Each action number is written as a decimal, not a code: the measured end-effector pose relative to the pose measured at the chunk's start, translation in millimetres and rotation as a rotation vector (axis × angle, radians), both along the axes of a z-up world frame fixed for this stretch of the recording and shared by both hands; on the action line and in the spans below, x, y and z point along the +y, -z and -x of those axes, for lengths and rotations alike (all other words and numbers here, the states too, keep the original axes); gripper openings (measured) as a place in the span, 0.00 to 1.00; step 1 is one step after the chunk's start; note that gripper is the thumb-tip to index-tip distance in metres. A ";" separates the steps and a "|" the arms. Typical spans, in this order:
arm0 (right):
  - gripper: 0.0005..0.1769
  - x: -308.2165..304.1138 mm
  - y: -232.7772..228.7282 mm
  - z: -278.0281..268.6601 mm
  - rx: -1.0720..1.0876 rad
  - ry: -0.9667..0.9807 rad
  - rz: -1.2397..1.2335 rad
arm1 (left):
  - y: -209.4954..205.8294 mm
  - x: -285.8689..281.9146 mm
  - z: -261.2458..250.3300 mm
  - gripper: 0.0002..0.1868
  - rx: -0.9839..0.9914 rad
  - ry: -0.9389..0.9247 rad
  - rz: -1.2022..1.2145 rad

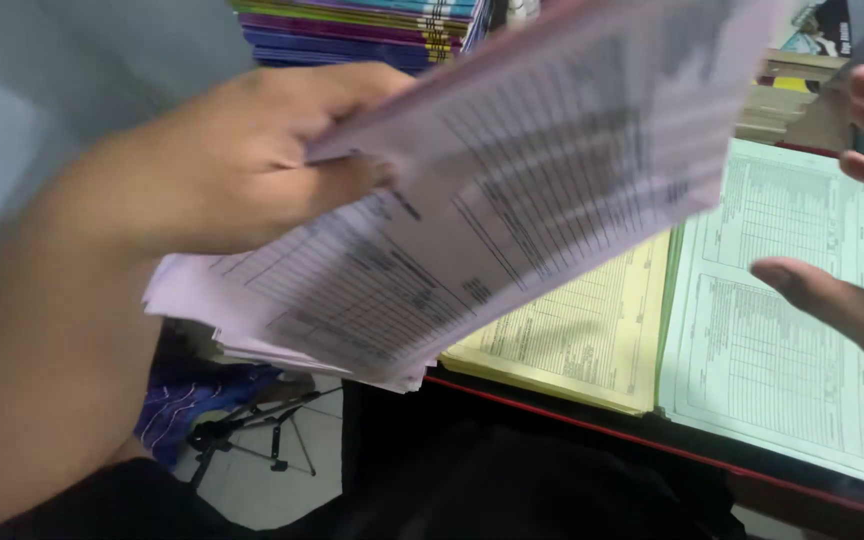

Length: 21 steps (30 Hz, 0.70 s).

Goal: Sorting and organizing stacks of colored forms on a desk

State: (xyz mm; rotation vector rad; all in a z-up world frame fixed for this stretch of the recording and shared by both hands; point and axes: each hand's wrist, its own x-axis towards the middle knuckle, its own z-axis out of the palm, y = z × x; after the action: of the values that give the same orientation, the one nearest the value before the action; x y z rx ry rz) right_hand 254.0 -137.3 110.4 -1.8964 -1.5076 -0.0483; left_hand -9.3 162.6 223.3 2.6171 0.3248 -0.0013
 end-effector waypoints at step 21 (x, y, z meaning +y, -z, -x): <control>0.26 -61.2 114.8 -81.4 1.050 0.024 -0.035 | 148.5 8.7 -33.5 0.61 0.109 0.596 1.483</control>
State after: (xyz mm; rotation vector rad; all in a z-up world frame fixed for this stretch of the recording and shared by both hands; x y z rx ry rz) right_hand 335.3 -198.5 -4.4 -1.4878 -0.7370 0.7789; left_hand 24.2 171.3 74.8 1.1449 -0.3464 -0.4132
